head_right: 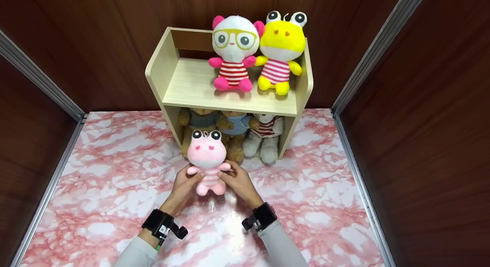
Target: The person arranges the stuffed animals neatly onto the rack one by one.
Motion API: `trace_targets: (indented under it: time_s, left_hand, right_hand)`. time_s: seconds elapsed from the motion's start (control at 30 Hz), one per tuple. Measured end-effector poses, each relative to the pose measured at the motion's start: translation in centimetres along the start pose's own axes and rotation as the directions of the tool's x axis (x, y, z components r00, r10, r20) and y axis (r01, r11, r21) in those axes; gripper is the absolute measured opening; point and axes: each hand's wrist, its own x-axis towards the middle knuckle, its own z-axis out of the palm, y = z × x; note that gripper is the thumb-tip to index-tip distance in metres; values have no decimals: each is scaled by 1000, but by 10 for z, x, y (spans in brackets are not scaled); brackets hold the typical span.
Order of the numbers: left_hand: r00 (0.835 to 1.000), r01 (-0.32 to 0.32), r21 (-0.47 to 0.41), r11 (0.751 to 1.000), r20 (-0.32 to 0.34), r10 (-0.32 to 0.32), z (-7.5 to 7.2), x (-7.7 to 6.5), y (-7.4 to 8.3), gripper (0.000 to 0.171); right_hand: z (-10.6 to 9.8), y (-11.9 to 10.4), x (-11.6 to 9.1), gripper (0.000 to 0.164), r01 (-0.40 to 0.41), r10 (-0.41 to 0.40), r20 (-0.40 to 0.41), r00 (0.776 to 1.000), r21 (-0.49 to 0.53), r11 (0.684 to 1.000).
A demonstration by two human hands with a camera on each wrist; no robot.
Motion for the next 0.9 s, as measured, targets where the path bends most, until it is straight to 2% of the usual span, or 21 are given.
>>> trace_targets:
  time_s: [0.13, 0.27, 0.47, 0.67, 0.77, 0.9]
  left_hand:
    - [998, -13, 16, 1000, 69, 12, -1, 2, 4, 50]
    - [995, -33, 22, 999, 95, 31, 0, 4, 5, 51]
    - [999, -40, 77, 996, 12, 39, 4, 4, 2, 55]
    - [999, 10, 119, 993, -46, -5, 4, -2, -1, 47]
    - [997, -2, 196, 981, -72, 17, 4, -3, -1, 40]
    - [990, -49, 296, 954, -110, 85, 5, -2, -1, 35]
  right_hand:
    - [3, -13, -1, 45, 27, -27, -5, 1000, -131, 991]
    - [12, -33, -7, 40, 58, -65, -36, 997, -161, 985]
    - [16, -39, -8, 33, 99, -127, -113, 985, -223, 970]
    - [12, -13, 3, 30, 115, -164, -181, 970, -254, 960]
    - [10, -4, 6, 33, 118, -165, -173, 971, -253, 960]
    - [10, -3, 5, 46, 143, -166, -117, 979, -183, 973]
